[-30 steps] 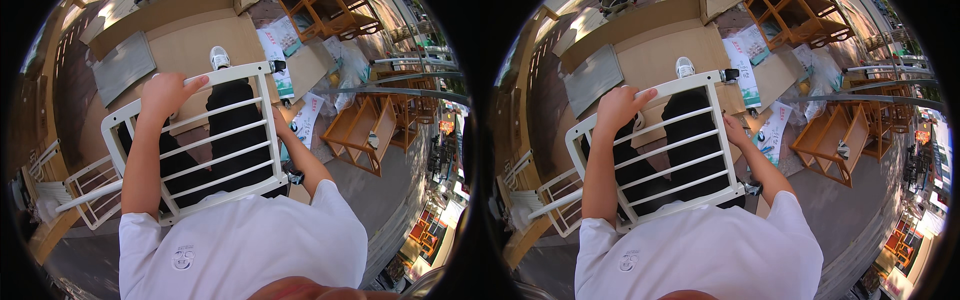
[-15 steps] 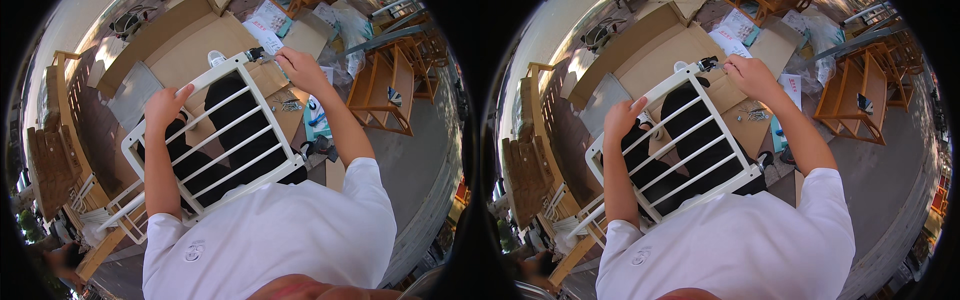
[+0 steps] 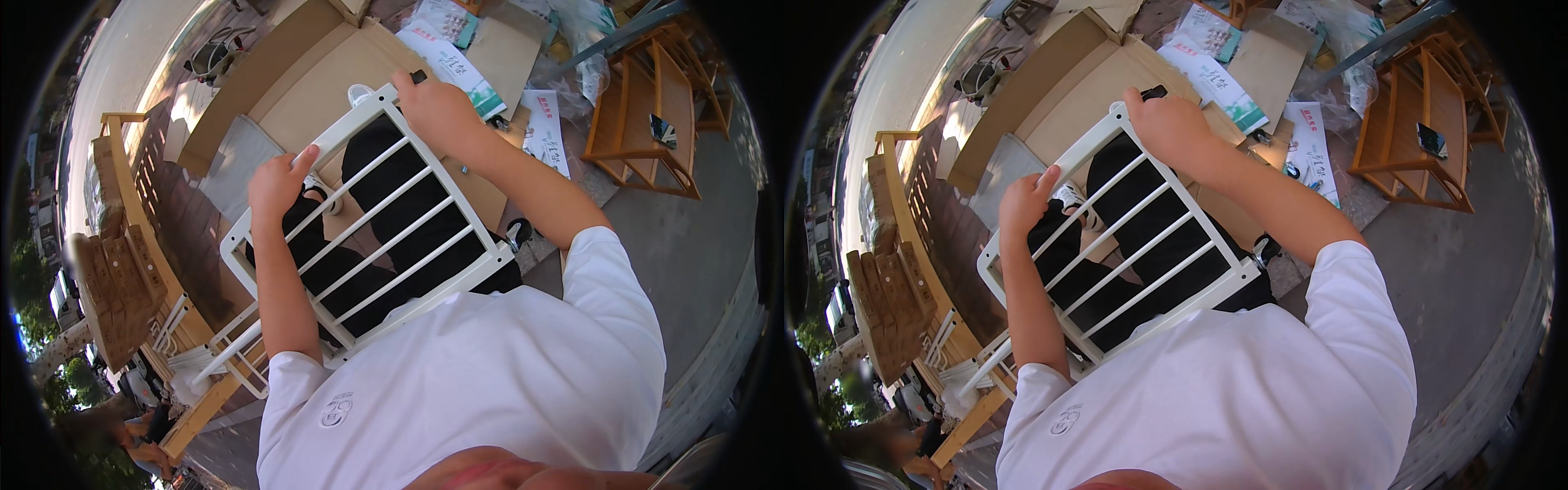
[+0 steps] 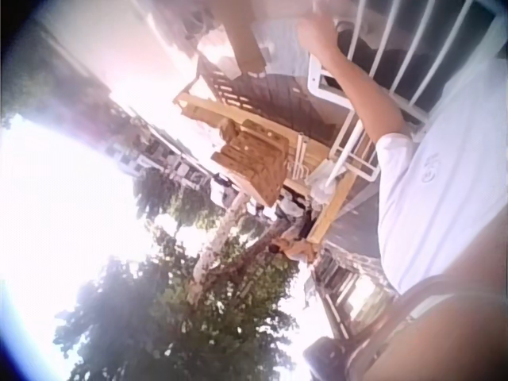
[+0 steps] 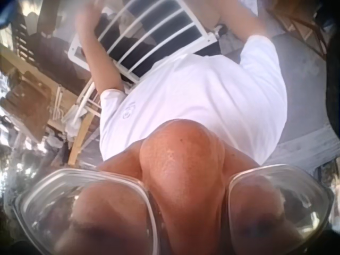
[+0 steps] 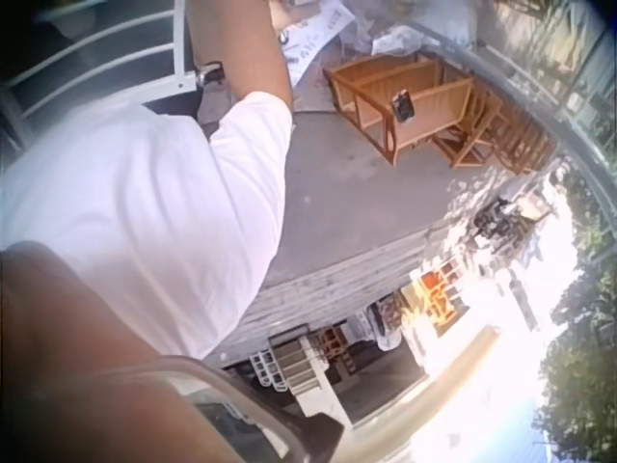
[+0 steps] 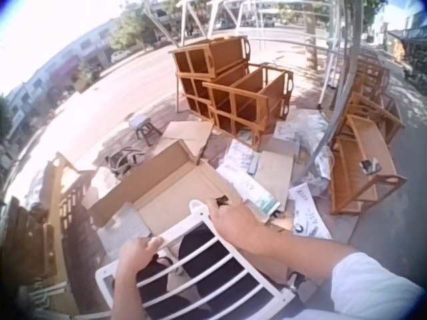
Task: The person assembles a white metal chair frame on a sidewalk. They attach wheels to the base, insert a long white pole into the frame, and use a cordless drill to secure components. The person then attaches additional metal bars and tightens screws by hand.
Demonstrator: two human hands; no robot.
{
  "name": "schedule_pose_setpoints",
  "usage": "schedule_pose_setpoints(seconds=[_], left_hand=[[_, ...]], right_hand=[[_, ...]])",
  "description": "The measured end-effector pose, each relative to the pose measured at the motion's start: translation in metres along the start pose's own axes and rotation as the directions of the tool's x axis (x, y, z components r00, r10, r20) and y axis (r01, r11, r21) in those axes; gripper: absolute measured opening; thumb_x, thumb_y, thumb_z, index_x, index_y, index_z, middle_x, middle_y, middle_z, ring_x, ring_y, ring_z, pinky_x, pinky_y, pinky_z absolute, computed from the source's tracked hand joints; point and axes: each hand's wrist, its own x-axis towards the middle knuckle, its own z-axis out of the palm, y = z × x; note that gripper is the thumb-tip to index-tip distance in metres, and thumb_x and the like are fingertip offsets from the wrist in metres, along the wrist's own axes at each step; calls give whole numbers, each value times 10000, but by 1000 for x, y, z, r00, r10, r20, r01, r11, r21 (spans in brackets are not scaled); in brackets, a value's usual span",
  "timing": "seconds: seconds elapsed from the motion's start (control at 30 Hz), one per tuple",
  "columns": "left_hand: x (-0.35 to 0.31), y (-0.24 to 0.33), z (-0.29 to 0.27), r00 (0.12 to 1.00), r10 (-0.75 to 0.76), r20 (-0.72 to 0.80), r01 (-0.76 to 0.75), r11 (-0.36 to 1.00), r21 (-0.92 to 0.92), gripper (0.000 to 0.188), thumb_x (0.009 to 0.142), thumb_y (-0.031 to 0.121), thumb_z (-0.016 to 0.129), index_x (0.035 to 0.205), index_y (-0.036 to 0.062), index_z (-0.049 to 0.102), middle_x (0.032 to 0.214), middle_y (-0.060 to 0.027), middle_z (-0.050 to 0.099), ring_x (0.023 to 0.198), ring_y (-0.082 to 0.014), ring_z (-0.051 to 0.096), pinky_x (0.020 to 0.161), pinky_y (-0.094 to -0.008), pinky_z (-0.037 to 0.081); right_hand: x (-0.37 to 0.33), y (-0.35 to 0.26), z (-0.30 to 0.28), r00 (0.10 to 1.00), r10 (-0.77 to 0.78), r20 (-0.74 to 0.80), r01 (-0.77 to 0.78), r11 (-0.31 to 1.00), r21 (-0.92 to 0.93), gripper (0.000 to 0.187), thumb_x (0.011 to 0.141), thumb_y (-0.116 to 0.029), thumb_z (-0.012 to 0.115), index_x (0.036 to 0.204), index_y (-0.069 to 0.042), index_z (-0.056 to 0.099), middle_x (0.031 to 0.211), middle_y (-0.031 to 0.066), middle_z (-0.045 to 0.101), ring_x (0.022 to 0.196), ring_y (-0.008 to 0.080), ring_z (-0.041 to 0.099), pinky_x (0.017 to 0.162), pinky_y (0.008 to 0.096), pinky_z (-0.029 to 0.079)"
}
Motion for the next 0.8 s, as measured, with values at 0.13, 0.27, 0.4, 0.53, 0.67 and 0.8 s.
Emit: schedule_pose_setpoints(seconds=[0.13, 0.27, 0.4, 0.53, 0.67, 0.8], left_hand=[[0, 1, -2, 999, -17, 37, 16, 999, 33, 799, 939, 760, 435, 892, 28, 752, 850, -205, 714, 870, -400, 686, 764, -484, 526], [-1, -2, 1, 999, 27, -25, -26, 999, 42, 781, 944, 748, 440, 854, 31, 738, 765, -166, 687, 788, -359, 676, 722, -464, 517], [0, -1, 5, 996, 61, -59, -58, 997, 56, 760, 951, 736, 445, 798, 40, 712, 631, -93, 646, 668, -289, 664, 655, -426, 499], [-4, 3, -6, 1000, 12, 14, -12, 1000, 28, 788, 945, 761, 427, 835, 43, 732, 702, -122, 681, 749, -331, 680, 683, -449, 508], [-13, 3, -12, 999, -8, 46, 7, 1000, 24, 790, 942, 770, 415, 889, 65, 767, 811, -153, 719, 866, -342, 704, 739, -463, 539], [-20, -5, -17, 1000, 20, 17, -20, 1000, -5, 837, 914, 808, 420, 826, 52, 767, 805, -151, 725, 804, -342, 709, 707, -445, 564]], right_hand=[[-2, -3, 8, 999, 29, -17, -29, 1000, 6, 143, 989, -169, 534, 1072, -54, 515, 707, 177, 680, 629, 389, 668, 586, 513, 521], [-2, 12, 14, 993, 29, -118, -10, 988, 156, 142, 990, -175, 530, 1072, -60, 521, 721, 182, 677, 653, 392, 667, 599, 510, 516], [10, 14, 8, 998, -29, -64, 33, 998, 52, 151, 992, -189, 537, 1082, -67, 533, 733, 185, 677, 678, 406, 664, 616, 526, 507], [21, 4, 7, 998, -48, -48, 48, 999, 0, 181, 989, -193, 542, 1074, -33, 541, 761, 195, 693, 709, 394, 682, 612, 515, 521], [20, 22, 13, 983, -171, -73, 185, 923, 339, 187, 1006, -210, 597, 1096, -51, 559, 849, 185, 697, 793, 405, 679, 692, 452, 526], [19, 48, 27, 869, -358, -342, 462, 834, 301, 142, 991, -76, 590, 1106, -3, 629, 1019, 181, 682, 932, 363, 670, 826, 407, 531]])
